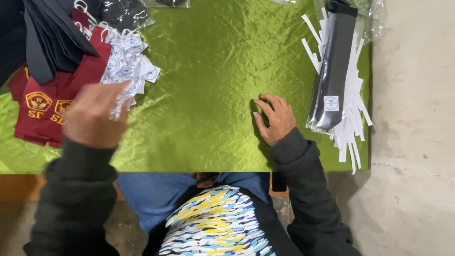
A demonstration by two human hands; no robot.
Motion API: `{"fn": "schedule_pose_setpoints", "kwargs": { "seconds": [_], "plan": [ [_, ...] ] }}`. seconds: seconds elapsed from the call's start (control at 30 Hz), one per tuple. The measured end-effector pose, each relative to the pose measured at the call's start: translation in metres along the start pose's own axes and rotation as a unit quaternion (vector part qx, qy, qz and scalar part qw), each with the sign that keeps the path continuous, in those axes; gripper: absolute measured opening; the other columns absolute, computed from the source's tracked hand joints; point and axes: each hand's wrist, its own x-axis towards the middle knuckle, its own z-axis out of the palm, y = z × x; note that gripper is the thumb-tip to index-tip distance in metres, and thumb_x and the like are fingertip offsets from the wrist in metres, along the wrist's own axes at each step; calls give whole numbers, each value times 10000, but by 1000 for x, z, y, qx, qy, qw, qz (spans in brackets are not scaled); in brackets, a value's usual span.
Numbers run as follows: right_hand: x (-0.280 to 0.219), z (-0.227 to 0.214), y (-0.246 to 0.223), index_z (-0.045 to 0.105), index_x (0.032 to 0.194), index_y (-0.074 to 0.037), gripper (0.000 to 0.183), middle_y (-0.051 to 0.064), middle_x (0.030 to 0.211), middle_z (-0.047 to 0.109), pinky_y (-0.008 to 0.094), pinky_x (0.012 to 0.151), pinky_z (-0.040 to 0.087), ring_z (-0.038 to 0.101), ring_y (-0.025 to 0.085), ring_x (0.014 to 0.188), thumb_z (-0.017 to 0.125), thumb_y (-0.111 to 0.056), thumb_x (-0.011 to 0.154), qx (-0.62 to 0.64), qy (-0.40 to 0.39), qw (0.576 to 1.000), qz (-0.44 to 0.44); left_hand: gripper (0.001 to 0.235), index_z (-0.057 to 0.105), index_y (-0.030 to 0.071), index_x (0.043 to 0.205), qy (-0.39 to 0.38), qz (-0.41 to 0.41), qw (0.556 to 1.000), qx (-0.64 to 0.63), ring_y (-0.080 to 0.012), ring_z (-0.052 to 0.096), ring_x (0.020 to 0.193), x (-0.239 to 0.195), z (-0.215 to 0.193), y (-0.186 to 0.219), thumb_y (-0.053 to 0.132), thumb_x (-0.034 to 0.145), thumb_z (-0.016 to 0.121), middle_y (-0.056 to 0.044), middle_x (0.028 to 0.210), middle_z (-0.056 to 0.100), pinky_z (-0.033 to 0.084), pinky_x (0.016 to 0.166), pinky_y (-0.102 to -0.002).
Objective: Folding a black school tie, applying a label, and inserting it into a plastic sleeve for packaging.
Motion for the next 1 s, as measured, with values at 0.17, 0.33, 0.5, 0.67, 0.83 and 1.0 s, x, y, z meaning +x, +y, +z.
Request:
{"fn": "schedule_pose_setpoints", "kwargs": {
  "seconds": [0.17,0.33,0.5,0.67,0.83,1.0],
  "plan": [
    [3,-2,-2,713,1212,-17,238,175,1225,672,504,961,545,630,366,1126,658,-174,1042,82,48,995,21,306,767,-146,1487,101,-17,993,53,-433,682,1220,-31,15,-149,-89,1235,605,-292,1385,748,549,1058,-491],
    [-1,-2,2,718,1179,-9,216,176,1178,707,500,980,552,661,353,1102,649,-174,1057,150,91,980,93,309,753,-205,1452,60,-33,995,74,-439,649,1281,0,18,-149,-131,1156,705,-335,1435,658,549,1089,-484],
    [0,-5,4,739,1141,-22,183,173,1141,722,396,828,615,686,308,1057,647,-155,1056,184,109,965,153,536,831,382,1568,-4,79,903,422,-289,400,1732,23,21,-134,637,1098,865,-4,1770,669,376,1373,-415],
    [0,-4,6,738,1146,-34,182,165,1152,719,395,824,608,679,306,1065,651,-165,1056,182,106,966,152,360,751,493,1407,-64,46,878,472,-274,424,1709,34,52,-146,508,1047,745,53,1754,662,224,1434,-465],
    [0,-3,8,742,1133,-46,168,146,1149,719,389,813,590,662,297,1077,652,-158,1046,182,99,966,155,157,793,462,1182,-3,78,890,448,-212,535,1588,46,54,-129,410,1034,791,122,1503,764,355,1316,-381],
    [-2,1,10,742,1123,-66,170,123,1154,720,391,789,551,637,292,1063,653,-192,1051,173,91,970,142,391,803,340,952,181,97,913,352,-135,545,1041,68,51,-92,50,691,780,111,1187,748,397,754,-269]
  ]
}}
